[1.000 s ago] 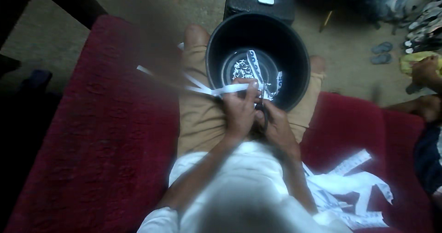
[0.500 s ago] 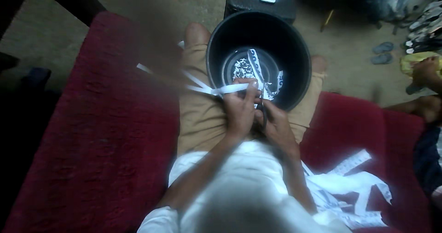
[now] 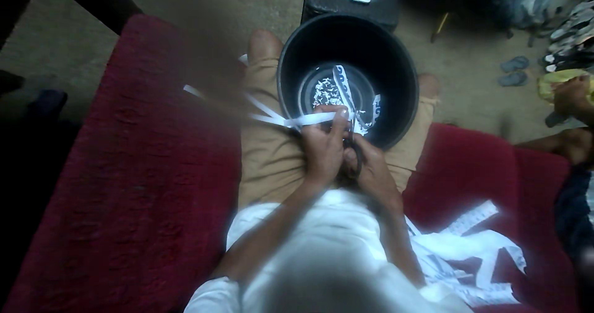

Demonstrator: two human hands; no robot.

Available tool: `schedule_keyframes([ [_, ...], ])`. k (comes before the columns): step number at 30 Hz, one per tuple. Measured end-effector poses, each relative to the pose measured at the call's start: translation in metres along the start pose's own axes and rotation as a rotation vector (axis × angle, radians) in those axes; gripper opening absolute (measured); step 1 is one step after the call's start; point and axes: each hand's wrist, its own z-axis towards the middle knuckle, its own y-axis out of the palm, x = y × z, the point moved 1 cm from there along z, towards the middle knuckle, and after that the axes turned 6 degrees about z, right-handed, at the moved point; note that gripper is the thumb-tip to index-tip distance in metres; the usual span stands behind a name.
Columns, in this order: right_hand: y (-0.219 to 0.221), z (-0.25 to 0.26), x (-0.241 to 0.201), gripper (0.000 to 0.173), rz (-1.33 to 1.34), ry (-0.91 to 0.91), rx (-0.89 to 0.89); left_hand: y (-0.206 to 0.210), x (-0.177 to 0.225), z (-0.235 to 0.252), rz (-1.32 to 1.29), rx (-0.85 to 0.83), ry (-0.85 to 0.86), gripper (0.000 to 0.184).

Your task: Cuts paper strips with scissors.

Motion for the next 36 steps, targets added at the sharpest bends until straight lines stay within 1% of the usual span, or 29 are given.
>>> schedule_keyframes([
  [4, 0.0, 0.0003, 0.0002, 0.05, 0.006, 0.008, 0.005, 0.0004, -0.0009, -0.0003, -0.002, -0.001, 0.006, 0.014],
  [6, 0.0003, 0.0006, 0.0006, 0.05, 0.003, -0.001, 0.008, 0.0006, -0.001, -0.0001, 0.001, 0.002, 0.012, 0.014],
  [9, 0.0005, 0.0009, 0.0013, 0.045, 0.013, -0.012, 0.014, 0.0006, -0.0018, 0.0006, -0.003, -0.011, 0.024, 0.013],
  [18, 0.0008, 0.0003, 0.0034, 0.046, 0.003, -0.002, 0.019, 0.0005, -0.0016, 0.0004, -0.015, -0.009, 0.004, 0.013],
  [25, 0.0009, -0.0015, 0.0045, 0.031, 0.053, 0.008, 0.027, 0.0001, -0.0001, 0.0008, 0.0, -0.007, -0.01, 0.014],
  [27, -0.0001, -0.0026, 0.0055, 0.033, 0.053, 0.024, 0.017, -0.0002, 0.0011, 0.0012, 0.005, -0.005, -0.019, 0.015],
  [30, -0.0018, -0.0045, 0.0029, 0.042, 0.061, 0.048, -0.02, 0.0, 0.0023, 0.0018, -0.004, 0.004, -0.029, 0.014],
  [34, -0.0008, -0.0043, 0.0027, 0.043, 0.056, 0.008, -0.037, 0.0005, 0.0013, 0.0015, 0.0, -0.003, -0.016, 0.013],
  [36, -0.0005, -0.0026, 0.0024, 0.047, 0.031, -0.011, -0.03, 0.0004, 0.0003, 0.0014, -0.001, -0.004, -0.014, 0.013],
])
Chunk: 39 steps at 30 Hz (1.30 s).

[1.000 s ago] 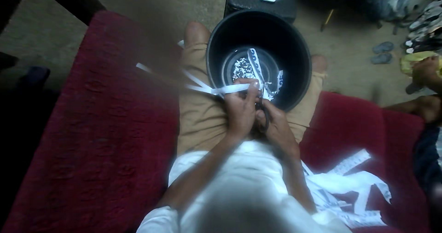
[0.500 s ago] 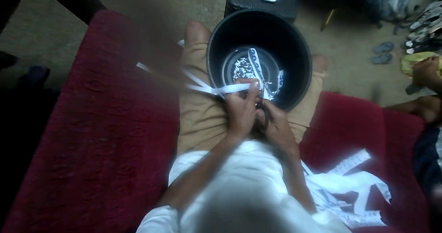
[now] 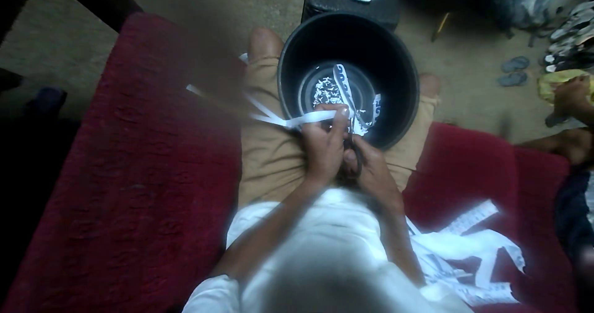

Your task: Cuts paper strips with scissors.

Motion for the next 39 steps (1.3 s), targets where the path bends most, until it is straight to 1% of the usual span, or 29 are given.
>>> schedule_keyframes([
  [5, -0.001, 0.003, -0.001, 0.051, -0.036, 0.009, 0.01, 0.0, 0.0, 0.0, -0.006, -0.002, 0.0, 0.013],
  [8, 0.0, 0.003, -0.001, 0.05, -0.03, 0.014, 0.021, 0.0, -0.001, 0.001, 0.005, -0.007, 0.013, 0.012],
  [13, -0.001, 0.003, -0.002, 0.052, -0.021, 0.032, 0.019, 0.0, -0.002, 0.0, 0.015, -0.016, 0.015, 0.014],
  [27, -0.002, 0.002, 0.001, 0.046, 0.003, 0.039, 0.014, -0.002, -0.002, 0.0, 0.034, -0.028, -0.03, 0.016],
  [31, -0.004, -0.001, 0.0, 0.043, -0.022, 0.071, 0.044, -0.007, -0.004, 0.008, 0.044, 0.016, 0.024, 0.023],
  [34, -0.006, -0.001, 0.001, 0.043, -0.04, 0.066, 0.071, -0.01, -0.006, 0.011, 0.037, 0.044, 0.055, 0.02],
  [39, -0.007, -0.001, 0.001, 0.044, -0.047, 0.056, 0.067, -0.009, -0.006, 0.011, 0.019, 0.06, 0.085, 0.016],
])
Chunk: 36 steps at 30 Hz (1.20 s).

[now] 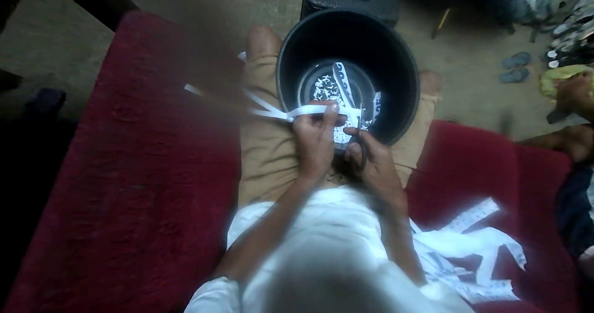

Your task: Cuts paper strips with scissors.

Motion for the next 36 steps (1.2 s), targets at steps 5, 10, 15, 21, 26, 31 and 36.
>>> schedule_keyframes([
  [5, -0.0002, 0.0008, 0.0002, 0.047, -0.012, -0.028, 0.003, 0.0011, 0.0012, 0.0003, -0.013, 0.007, -0.004, 0.014],
  [10, -0.0003, 0.001, -0.0004, 0.047, -0.019, -0.029, 0.002, 0.0005, 0.001, -0.0006, -0.019, 0.002, -0.001, 0.014],
  [15, 0.0007, 0.001, -0.0002, 0.045, -0.015, -0.019, 0.013, 0.0016, 0.0008, -0.0006, -0.035, 0.015, -0.009, 0.014],
  [21, 0.0014, 0.0012, 0.0012, 0.041, -0.02, -0.011, 0.018, 0.0011, -0.0005, -0.0015, -0.047, 0.007, -0.005, 0.014],
  [26, 0.0019, 0.0006, 0.0003, 0.036, 0.027, 0.031, 0.006, -0.002, 0.0004, -0.0059, -0.031, -0.022, 0.007, 0.017],
  [31, 0.0013, -0.0006, -0.0028, 0.035, 0.093, 0.072, 0.0, -0.0001, 0.0012, -0.0024, -0.042, 0.005, 0.012, 0.015],
  [36, 0.0004, -0.0035, -0.0017, 0.045, 0.138, 0.111, -0.072, -0.0003, 0.0022, -0.0003, -0.059, 0.036, 0.007, 0.015],
])
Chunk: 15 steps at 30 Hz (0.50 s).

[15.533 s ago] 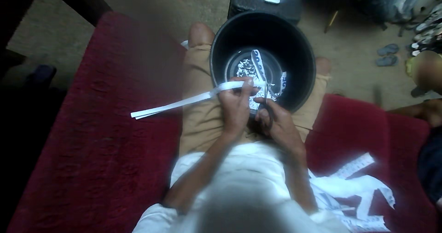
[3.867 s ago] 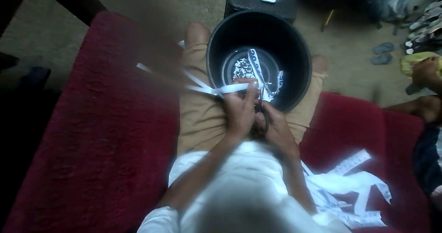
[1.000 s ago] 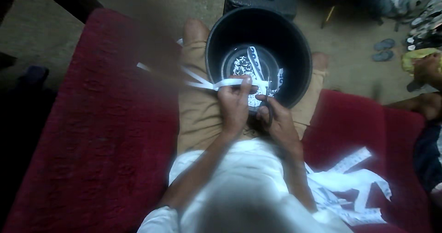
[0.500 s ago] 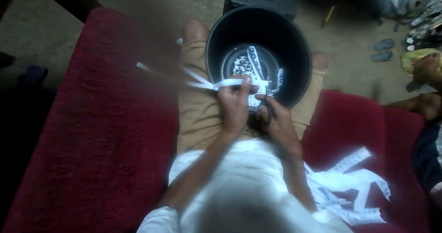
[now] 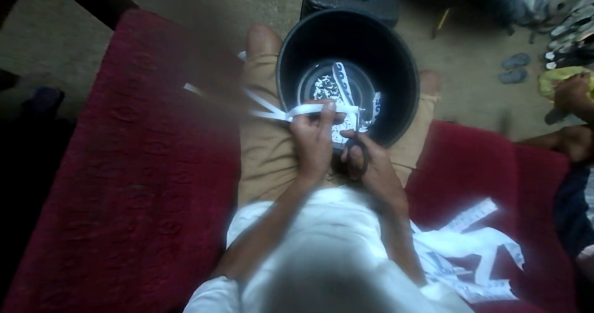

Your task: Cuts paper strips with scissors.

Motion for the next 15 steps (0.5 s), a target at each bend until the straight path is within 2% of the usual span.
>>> schedule_keyframes([
  [15, 0.0025, 0.0076, -0.0017, 0.049, -0.106, -0.057, 0.021, 0.0014, -0.0026, 0.0002, 0.001, -0.009, -0.002, 0.015],
])
